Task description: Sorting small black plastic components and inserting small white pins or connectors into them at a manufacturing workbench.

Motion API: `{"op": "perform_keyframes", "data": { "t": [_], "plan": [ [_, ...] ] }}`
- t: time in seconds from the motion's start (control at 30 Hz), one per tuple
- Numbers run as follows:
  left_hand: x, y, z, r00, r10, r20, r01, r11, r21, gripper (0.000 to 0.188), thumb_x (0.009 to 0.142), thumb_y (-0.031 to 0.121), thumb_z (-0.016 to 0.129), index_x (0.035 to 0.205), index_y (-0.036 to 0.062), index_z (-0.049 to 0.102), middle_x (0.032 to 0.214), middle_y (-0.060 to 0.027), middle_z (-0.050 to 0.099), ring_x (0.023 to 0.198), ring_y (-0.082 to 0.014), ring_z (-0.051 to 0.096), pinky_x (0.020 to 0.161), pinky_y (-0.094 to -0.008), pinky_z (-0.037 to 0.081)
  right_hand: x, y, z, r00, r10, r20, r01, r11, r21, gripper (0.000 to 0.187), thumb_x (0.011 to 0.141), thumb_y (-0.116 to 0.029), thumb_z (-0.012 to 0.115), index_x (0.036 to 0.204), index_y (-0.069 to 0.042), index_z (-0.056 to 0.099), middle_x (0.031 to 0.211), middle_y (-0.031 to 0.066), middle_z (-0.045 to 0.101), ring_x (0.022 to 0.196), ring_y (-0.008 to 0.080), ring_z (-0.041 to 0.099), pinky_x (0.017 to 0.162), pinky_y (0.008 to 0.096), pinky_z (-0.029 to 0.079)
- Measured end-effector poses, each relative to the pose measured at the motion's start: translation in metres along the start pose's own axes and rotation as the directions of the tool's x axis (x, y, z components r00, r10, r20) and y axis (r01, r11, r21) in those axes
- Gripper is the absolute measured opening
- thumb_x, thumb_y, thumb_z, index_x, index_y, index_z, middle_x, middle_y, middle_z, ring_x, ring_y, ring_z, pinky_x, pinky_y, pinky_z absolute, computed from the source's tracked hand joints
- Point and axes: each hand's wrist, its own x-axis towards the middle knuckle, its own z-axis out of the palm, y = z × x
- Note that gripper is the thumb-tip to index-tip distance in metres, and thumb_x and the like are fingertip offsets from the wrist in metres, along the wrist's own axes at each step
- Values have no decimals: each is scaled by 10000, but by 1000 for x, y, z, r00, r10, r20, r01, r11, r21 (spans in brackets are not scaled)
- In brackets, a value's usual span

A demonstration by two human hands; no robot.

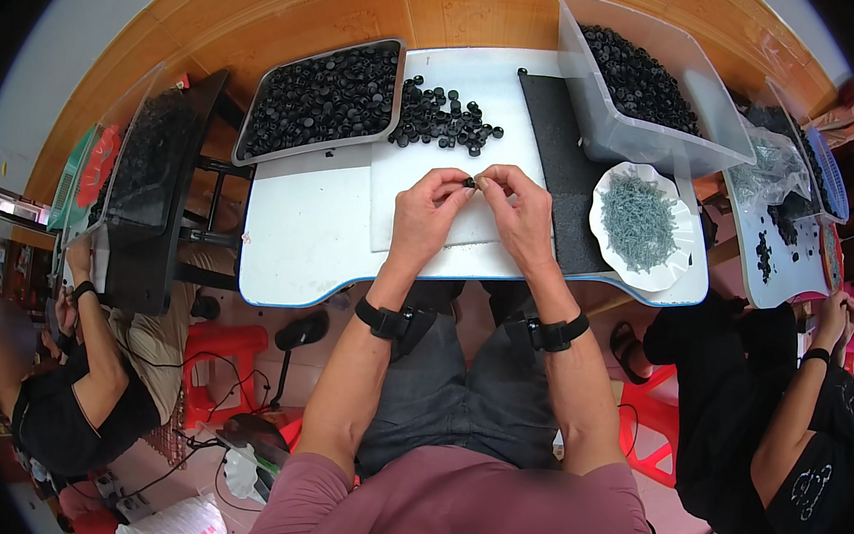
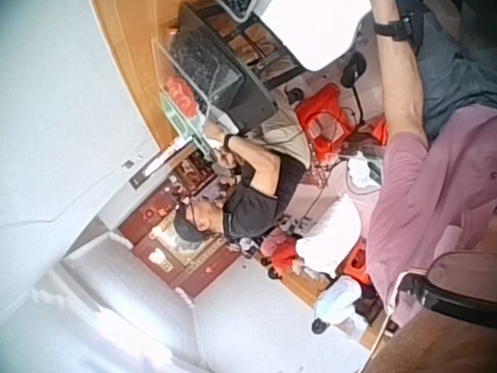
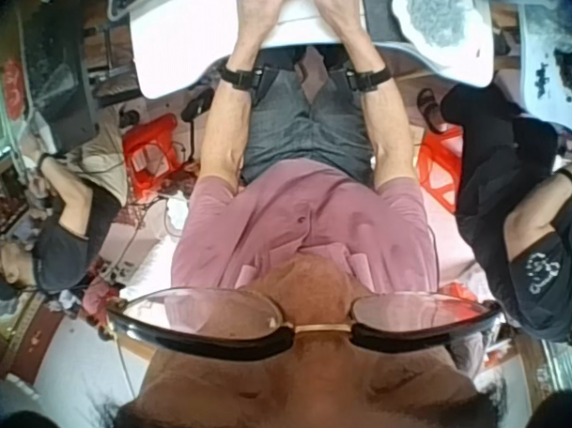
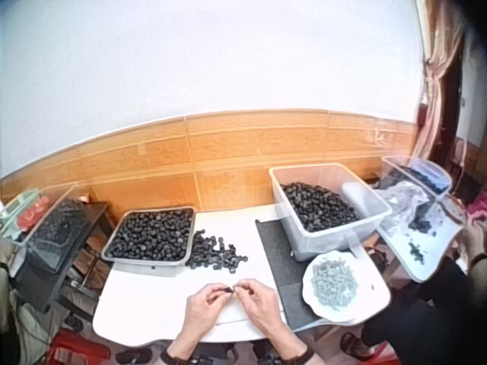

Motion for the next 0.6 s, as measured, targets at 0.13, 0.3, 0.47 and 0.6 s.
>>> {"op": "perform_keyframes", "data": {
  "t": [0.13,0.3,0.47,0.6],
  "plan": [
    [0,0,0,1000,-5,4,5,1000,-23,205,926,69,759,1118,4,731,959,-105,803,876,-138,763,757,-258,575,0,2,0,1000,-14,10,14,1000,16,135,950,-101,697,1016,13,728,896,99,760,769,159,710,693,298,564],
    [-1,1,1,1000,5,18,-5,1000,-9,205,922,53,756,1117,-2,728,972,-108,802,889,-145,766,775,-265,584,0,2,1,1000,-28,14,28,998,-48,137,934,-102,719,1000,17,732,905,102,765,769,161,715,686,293,564],
    [-1,0,0,1000,17,21,-17,1000,5,204,922,47,754,1118,-3,728,977,-106,801,893,-146,766,782,-268,587,-1,5,2,1000,-23,2,23,1000,-1,131,918,-85,737,1012,5,752,911,94,772,758,154,717,675,289,562],
    [0,1,1,1000,-14,-3,14,999,-35,200,920,65,765,1106,-2,736,966,-105,803,884,-139,764,762,-261,579,-2,11,2,995,-5,-98,16,993,115,138,898,-43,750,1031,-9,770,911,90,776,730,138,715,660,270,559]
  ]
}}
